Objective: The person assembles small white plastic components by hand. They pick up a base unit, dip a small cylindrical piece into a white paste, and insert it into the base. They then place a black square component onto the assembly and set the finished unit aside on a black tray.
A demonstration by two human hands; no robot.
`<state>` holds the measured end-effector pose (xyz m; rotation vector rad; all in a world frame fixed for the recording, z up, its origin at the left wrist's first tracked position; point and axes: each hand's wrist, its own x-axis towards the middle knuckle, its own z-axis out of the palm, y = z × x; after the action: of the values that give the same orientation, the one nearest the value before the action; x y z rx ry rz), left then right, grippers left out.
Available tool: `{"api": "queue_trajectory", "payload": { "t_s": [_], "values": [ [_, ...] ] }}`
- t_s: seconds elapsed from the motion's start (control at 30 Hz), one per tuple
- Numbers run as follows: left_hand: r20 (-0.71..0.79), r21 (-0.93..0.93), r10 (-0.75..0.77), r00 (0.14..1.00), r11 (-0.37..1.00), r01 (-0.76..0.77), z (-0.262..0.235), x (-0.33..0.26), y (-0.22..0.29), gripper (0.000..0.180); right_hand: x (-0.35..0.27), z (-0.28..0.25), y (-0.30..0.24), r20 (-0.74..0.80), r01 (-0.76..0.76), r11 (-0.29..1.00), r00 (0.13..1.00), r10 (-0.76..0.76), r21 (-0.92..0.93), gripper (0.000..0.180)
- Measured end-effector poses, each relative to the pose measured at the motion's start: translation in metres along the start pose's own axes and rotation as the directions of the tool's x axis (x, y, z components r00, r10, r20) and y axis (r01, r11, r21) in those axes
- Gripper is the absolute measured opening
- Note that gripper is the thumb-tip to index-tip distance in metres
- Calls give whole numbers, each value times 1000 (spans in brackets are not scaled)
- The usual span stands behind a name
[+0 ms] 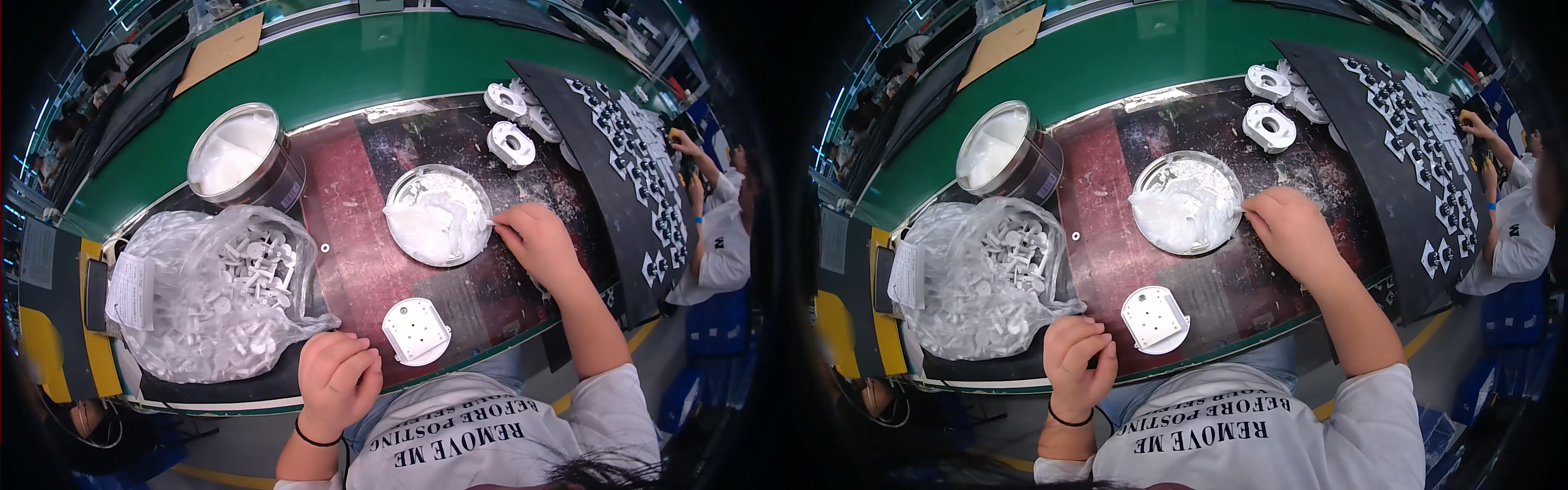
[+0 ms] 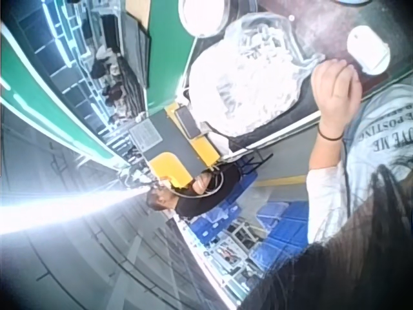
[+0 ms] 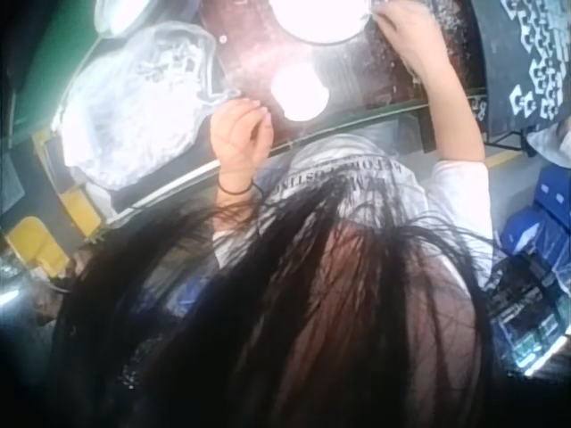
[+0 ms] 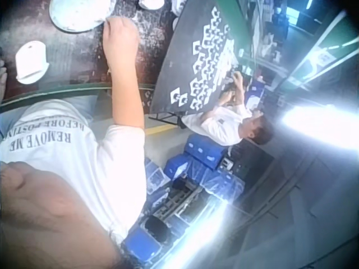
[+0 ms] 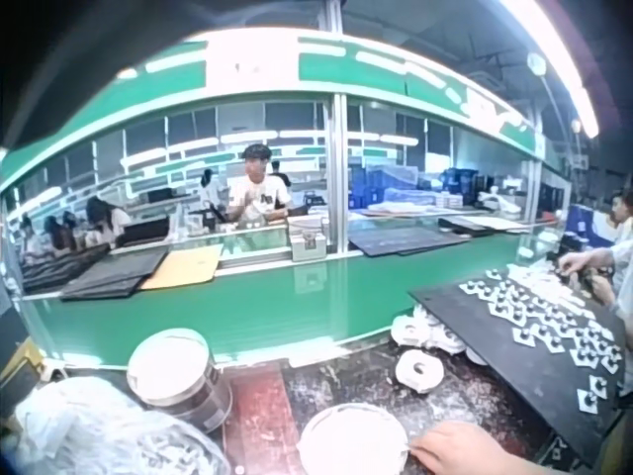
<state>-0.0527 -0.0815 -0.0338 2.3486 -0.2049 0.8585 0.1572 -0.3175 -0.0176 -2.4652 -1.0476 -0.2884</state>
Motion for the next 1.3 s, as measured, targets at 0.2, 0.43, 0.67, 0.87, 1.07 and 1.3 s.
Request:
{"api": "queue_trajectory", "payload": {
  "t_s": [0.2,0.43,0.67,0.87,1.07,1.3],
  "values": [
    [35,8,18,999,1000,-19,2,0,0,25,1,-1,-1,-21,60,997,998,-61,-46,10],
    [41,32,22,999,999,-23,2,2,3,25,0,-2,-1,-19,85,994,996,-86,-69,11],
    [45,28,21,999,999,-22,4,1,2,23,-3,1,1,-45,71,996,996,-73,-45,10],
    [41,31,16,999,999,-17,3,2,4,23,-2,0,-1,-62,88,993,994,-93,-81,10],
    [30,21,20,999,1000,-21,4,1,2,23,-2,1,-1,-92,91,992,991,-99,-87,10],
    [33,21,24,999,999,-25,3,2,3,24,-1,-3,-6,-68,98,986,992,-108,-132,10]
  ]
}}
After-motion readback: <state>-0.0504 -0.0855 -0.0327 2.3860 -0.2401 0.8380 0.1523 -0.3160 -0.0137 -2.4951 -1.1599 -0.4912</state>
